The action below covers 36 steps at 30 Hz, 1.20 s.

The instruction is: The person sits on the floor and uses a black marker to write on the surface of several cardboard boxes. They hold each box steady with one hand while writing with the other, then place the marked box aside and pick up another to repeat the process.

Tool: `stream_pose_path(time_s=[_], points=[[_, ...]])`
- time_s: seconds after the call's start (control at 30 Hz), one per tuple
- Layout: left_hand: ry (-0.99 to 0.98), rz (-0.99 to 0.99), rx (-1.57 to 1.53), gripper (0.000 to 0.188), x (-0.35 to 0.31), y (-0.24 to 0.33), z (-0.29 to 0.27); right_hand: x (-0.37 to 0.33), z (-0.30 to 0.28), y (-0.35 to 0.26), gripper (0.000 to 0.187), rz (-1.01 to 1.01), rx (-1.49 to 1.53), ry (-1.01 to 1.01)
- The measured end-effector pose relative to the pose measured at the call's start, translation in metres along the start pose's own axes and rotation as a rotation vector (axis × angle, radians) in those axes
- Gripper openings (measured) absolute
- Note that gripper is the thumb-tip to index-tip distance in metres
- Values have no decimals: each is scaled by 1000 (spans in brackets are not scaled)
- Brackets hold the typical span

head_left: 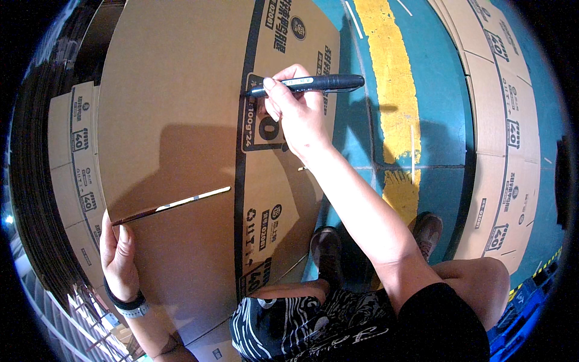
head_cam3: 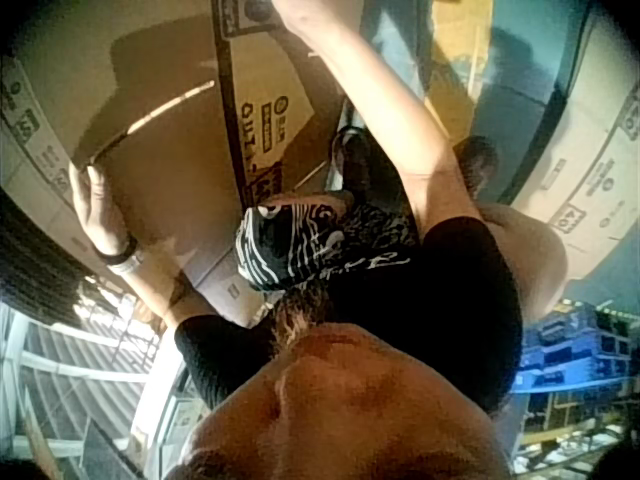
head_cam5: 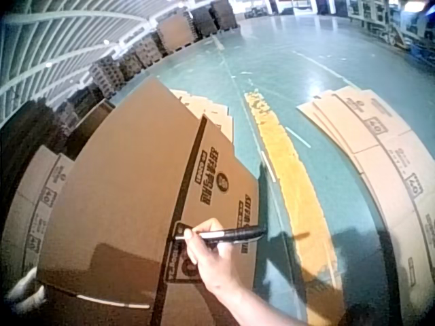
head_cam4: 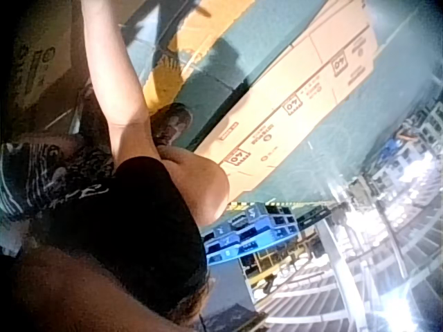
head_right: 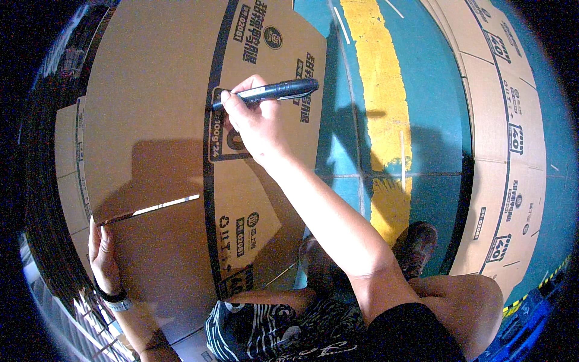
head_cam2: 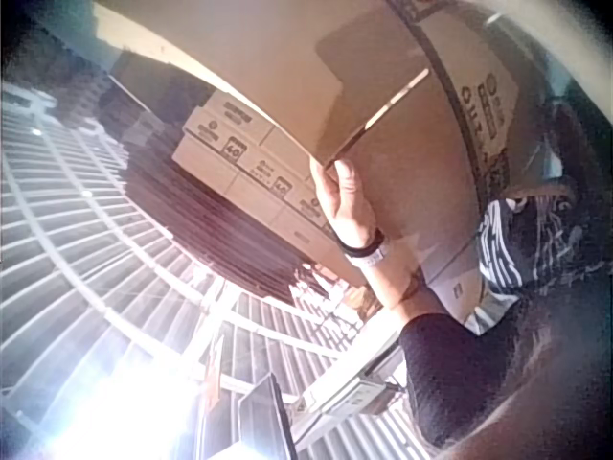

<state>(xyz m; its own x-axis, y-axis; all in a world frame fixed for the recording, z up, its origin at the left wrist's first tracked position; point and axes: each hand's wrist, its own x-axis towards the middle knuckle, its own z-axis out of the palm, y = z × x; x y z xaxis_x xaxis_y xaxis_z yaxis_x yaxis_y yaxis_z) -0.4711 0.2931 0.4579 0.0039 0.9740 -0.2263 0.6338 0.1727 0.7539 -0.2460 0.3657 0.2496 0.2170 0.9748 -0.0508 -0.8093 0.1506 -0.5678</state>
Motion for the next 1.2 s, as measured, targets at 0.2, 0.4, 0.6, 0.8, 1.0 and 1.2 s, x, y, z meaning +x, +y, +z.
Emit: stream_pose_path(time_s=[0.2,0.4,0.6,0.8,1.0,1.2], points=[[10,-6,-27,47,0,-2,-1,1,-1,2,16,-21,-4,0],[-3,-16,-61,48,0,0,0,2,-1,2,16,-36,-16,7],[6,-23,-105,48,-1,-1,0,6,-3,3,16,-60,-5,13],[-29,-20,-15,48,-2,0,-4,7,-1,1,17,-62,-3,13],[-29,-27,2,48,-2,2,-3,8,-1,1,17,-53,6,17],[-19,-24,-3,49,-3,-2,-4,7,-1,0,18,-53,-7,27]])
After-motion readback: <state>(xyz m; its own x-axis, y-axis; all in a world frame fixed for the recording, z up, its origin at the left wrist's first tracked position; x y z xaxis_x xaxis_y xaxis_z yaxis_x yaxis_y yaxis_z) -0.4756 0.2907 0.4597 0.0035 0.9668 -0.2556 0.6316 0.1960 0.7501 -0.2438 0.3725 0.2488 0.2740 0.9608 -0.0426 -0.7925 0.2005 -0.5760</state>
